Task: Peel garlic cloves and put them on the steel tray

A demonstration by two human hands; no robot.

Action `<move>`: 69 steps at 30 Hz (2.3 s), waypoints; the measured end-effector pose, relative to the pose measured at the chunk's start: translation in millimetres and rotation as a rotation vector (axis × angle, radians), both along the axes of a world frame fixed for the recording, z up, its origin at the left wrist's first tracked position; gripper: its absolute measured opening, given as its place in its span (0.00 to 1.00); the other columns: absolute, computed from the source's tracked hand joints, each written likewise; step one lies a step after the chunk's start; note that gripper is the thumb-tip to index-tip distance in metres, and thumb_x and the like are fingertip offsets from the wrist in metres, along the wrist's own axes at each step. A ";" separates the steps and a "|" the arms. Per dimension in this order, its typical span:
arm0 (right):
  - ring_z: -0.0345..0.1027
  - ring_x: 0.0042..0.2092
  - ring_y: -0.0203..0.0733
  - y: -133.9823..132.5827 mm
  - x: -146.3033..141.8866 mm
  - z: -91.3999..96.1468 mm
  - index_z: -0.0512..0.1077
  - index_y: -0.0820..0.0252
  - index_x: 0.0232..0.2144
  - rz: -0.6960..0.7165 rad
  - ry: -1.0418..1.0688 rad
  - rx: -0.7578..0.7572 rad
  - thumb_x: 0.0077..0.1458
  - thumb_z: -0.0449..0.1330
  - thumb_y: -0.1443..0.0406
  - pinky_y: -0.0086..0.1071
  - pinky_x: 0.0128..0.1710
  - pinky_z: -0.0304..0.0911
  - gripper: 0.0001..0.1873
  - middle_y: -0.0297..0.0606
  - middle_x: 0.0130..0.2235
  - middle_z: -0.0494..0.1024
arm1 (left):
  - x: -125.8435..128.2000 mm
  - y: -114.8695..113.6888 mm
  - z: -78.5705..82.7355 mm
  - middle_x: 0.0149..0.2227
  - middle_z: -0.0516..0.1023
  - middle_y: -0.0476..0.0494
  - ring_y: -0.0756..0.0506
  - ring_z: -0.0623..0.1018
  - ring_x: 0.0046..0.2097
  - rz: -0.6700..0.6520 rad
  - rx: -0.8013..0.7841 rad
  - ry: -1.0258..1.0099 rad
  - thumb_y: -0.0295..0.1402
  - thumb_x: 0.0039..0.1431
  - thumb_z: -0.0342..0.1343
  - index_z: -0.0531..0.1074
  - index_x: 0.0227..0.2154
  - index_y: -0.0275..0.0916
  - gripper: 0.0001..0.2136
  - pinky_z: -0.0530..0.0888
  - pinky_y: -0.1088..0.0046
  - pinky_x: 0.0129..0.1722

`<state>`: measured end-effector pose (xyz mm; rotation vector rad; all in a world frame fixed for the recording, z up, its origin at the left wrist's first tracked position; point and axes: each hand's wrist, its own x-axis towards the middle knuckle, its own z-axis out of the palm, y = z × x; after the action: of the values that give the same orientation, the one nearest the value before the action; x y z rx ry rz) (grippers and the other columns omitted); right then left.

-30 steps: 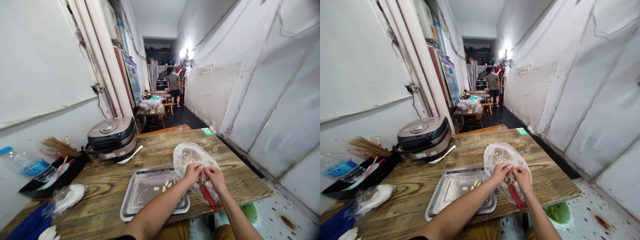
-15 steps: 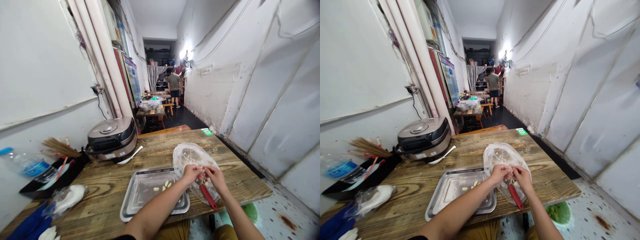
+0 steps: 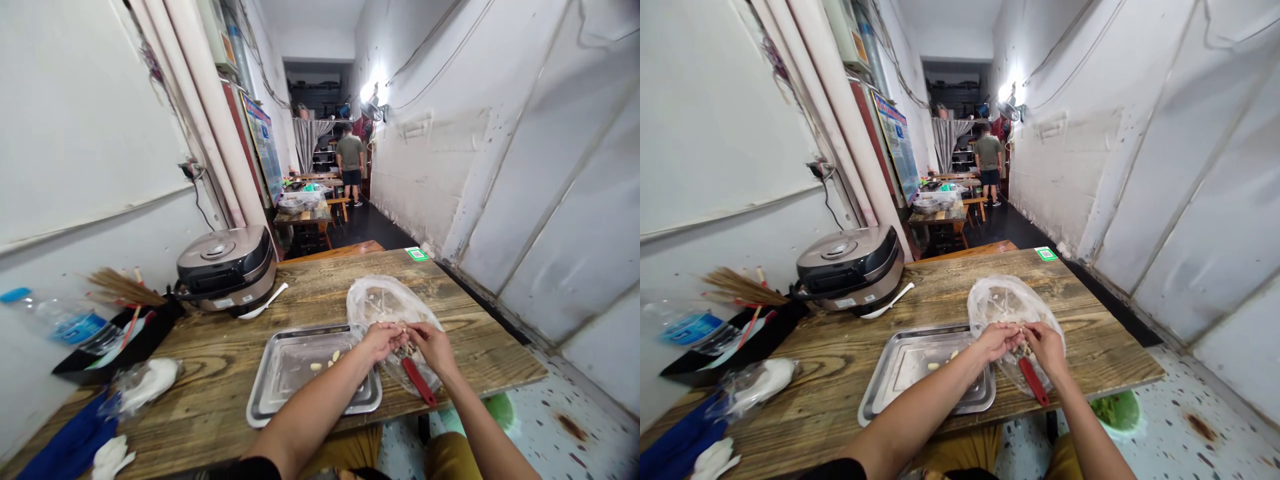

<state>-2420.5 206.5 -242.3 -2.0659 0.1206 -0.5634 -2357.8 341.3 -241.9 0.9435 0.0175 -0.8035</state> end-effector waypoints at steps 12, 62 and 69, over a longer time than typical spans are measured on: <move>0.71 0.29 0.44 6.3 -2.4 2.9 0.76 0.58 0.31 0.023 0.067 0.184 0.46 0.60 0.52 0.35 0.30 0.66 0.17 0.40 0.30 0.79 | -7.3 -3.7 11.7 0.19 0.75 0.43 0.51 0.73 0.20 0.133 0.130 -0.162 0.24 0.44 0.61 0.71 0.20 0.29 0.05 0.71 0.77 0.23; 0.67 0.23 0.34 14.2 6.8 -11.3 0.76 0.62 0.26 0.023 0.154 0.926 0.31 0.71 0.59 0.26 0.22 0.62 0.17 0.35 0.23 0.77 | -6.0 -6.7 1.1 0.19 0.75 0.47 0.51 0.73 0.22 0.119 0.176 -0.423 0.34 0.44 0.61 0.75 0.24 0.32 0.09 0.69 0.77 0.26; 0.66 0.23 0.35 13.8 6.5 -12.4 0.77 0.61 0.29 0.031 0.141 0.832 0.34 0.69 0.58 0.27 0.23 0.62 0.18 0.35 0.23 0.76 | -4.9 -9.4 -5.1 0.21 0.76 0.46 0.49 0.75 0.24 0.152 0.180 -0.482 0.34 0.43 0.61 0.76 0.25 0.32 0.09 0.72 0.74 0.29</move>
<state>-2414.0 220.3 -254.8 -1.2875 0.3422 -0.2718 -2362.7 331.8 -247.0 1.2722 -0.2578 -0.4248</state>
